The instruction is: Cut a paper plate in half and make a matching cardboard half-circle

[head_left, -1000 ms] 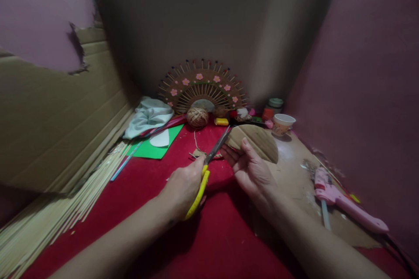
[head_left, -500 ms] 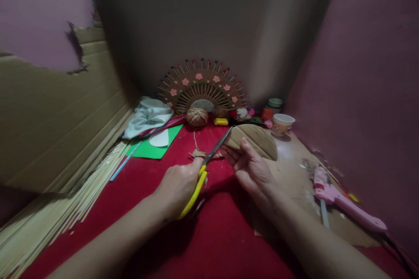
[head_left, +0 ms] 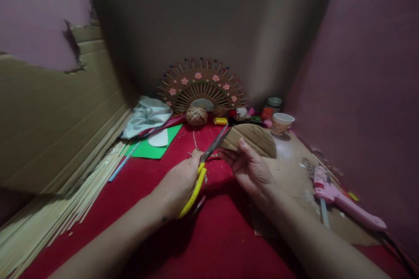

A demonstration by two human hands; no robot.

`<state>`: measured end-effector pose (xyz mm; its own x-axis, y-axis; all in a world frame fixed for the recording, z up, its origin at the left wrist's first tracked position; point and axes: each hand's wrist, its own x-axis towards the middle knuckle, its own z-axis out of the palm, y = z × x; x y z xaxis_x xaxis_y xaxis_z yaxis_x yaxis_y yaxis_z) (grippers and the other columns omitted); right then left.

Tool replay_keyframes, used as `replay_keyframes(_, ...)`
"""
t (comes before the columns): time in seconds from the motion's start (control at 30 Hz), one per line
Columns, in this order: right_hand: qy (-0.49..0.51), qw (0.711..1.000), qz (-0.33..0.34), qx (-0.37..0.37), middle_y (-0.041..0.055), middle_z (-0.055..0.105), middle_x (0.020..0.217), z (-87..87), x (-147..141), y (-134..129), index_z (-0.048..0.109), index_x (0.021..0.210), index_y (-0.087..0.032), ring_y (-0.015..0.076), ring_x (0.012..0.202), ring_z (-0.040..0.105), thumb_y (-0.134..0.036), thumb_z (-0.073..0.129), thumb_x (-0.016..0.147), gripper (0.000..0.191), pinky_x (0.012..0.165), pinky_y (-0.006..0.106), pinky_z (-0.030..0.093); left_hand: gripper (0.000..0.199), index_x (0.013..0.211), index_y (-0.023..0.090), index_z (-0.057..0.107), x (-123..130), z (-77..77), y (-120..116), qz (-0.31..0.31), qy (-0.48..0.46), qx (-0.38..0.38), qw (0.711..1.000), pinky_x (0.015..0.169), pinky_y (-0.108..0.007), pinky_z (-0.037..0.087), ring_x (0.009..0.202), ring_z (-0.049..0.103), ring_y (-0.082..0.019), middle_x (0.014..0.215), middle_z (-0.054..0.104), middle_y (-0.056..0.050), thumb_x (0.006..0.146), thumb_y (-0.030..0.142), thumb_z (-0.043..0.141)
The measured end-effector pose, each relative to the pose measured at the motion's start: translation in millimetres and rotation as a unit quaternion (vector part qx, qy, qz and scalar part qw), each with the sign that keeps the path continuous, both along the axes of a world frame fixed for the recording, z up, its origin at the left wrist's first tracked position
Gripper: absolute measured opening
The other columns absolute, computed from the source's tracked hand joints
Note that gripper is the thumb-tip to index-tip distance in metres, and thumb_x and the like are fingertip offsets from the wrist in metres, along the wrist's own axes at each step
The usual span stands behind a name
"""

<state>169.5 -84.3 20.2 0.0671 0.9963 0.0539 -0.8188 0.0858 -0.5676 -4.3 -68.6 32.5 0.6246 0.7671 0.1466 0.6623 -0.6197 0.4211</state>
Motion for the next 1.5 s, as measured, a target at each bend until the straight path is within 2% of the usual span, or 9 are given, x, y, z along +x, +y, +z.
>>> replay_keyframes(0.13,0.003,1.0,0.007,-0.006,0.0052,0.07,0.083,-0.6,-0.1,-0.1,0.062,0.086,-0.017,0.0196,0.08,0.065,-0.022,0.064,0.072,0.015,0.084,0.04,0.048,0.053,0.129,0.012,0.026,-0.8,2.0,-0.6,-0.012,0.044,0.013,0.999,0.073,-0.033,0.045,0.089,0.059,-0.024,0.095,0.061,-0.011,0.079,0.024,0.04)
replay_keyframes(0.3,0.001,1.0,0.01,-0.004,0.0043,0.07,0.083,-1.7,0.8,-0.3,0.063,0.088,-0.017,0.0193,0.08,0.065,-0.021,0.064,0.072,0.017,0.084,0.04,0.048,0.058,0.128,0.011,0.029,0.7,14.8,-6.8,0.021,0.149,0.038,0.988,0.065,-0.033,0.045,0.083,0.063,-0.029,0.09,0.064,-0.013,0.075,0.027,0.046)
replay_keyframes(0.5,-0.002,1.0,0.01,-0.001,0.0043,0.07,0.083,-3.6,1.2,0.5,0.063,0.091,-0.017,0.0192,0.081,0.065,-0.02,0.061,0.074,0.018,0.082,0.039,0.048,0.044,0.125,0.011,0.032,5.0,19.2,-9.2,0.047,0.209,0.039,0.976,0.057,-0.03,0.044,0.073,0.065,-0.028,0.072,0.065,-0.01,0.084,0.025,0.034)
replay_keyframes(0.77,0.006,1.0,0.007,-0.001,0.0036,0.07,0.08,-5.9,3.1,2.4,0.063,0.084,-0.017,0.0196,0.079,0.066,-0.018,0.063,0.071,0.013,0.081,0.039,0.049,0.036,0.119,0.012,0.037,-0.2,10.3,-1.4,0.032,0.217,0.059,0.974,0.052,-0.029,0.042,0.065,0.065,-0.026,0.065,0.063,-0.007,0.085,0.022,0.03)
replay_keyframes(1.03,-0.011,1.0,0.002,0.013,0.0036,0.07,0.077,-3.7,3.5,2.1,0.064,0.08,-0.017,0.0187,0.073,0.066,-0.019,0.062,0.073,0.008,0.08,0.04,0.049,0.025,0.105,0.016,0.045,-5.7,4.5,3.0,0.036,0.198,0.073,0.977,0.049,-0.027,0.039,0.06,0.062,-0.023,0.062,0.06,-0.004,0.083,0.021,0.035)
replay_keyframes(1.13,-0.024,1.0,-0.002,0.012,0.0045,0.07,0.077,-2.0,4.0,1.5,0.064,0.083,-0.017,0.0198,0.072,0.066,-0.02,0.063,0.072,0.012,0.08,0.04,0.049,0.026,0.106,0.017,0.044,-7.9,2.3,4.7,0.04,0.094,0.047,0.994,0.052,-0.025,0.042,0.058,0.059,-0.018,0.068,0.061,-0.003,0.083,0.024,0.034)
replay_keyframes(1.23,-0.017,1.0,-0.001,0.008,0.0052,0.07,0.076,-2.2,4.8,1.7,0.064,0.085,-0.016,0.0204,0.074,0.066,-0.021,0.063,0.072,0.014,0.08,0.042,0.049,0.034,0.116,0.016,0.037,-9.9,3.4,6.2,0.029,-0.006,0.025,0.999,0.066,-0.028,0.046,0.075,0.06,-0.017,0.092,0.061,-0.008,0.083,0.022,0.034)
replay_keyframes(1.33,-0.009,1.0,0.001,0.007,0.0057,0.07,0.076,-2.3,5.1,1.9,0.064,0.082,-0.015,0.0205,0.073,0.066,-0.02,0.061,0.073,0.01,0.08,0.042,0.049,0.041,0.122,0.016,0.033,-9.2,6.9,5.3,0.033,0.001,0.018,0.999,0.077,-0.032,0.045,0.09,0.058,-0.02,0.101,0.06,-0.011,0.081,0.02,0.036)
replay_keyframes(1.5,-0.012,1.0,-0.002,0.009,0.0045,0.07,0.077,-0.9,4.4,1.4,0.064,0.085,-0.017,0.0198,0.072,0.066,-0.02,0.062,0.072,0.013,0.081,0.041,0.049,0.037,0.12,0.017,0.036,-3.9,7.4,1.9,0.02,0.034,-0.003,0.999,0.076,-0.033,0.044,0.09,0.058,-0.021,0.097,0.061,-0.01,0.084,0.022,0.032)
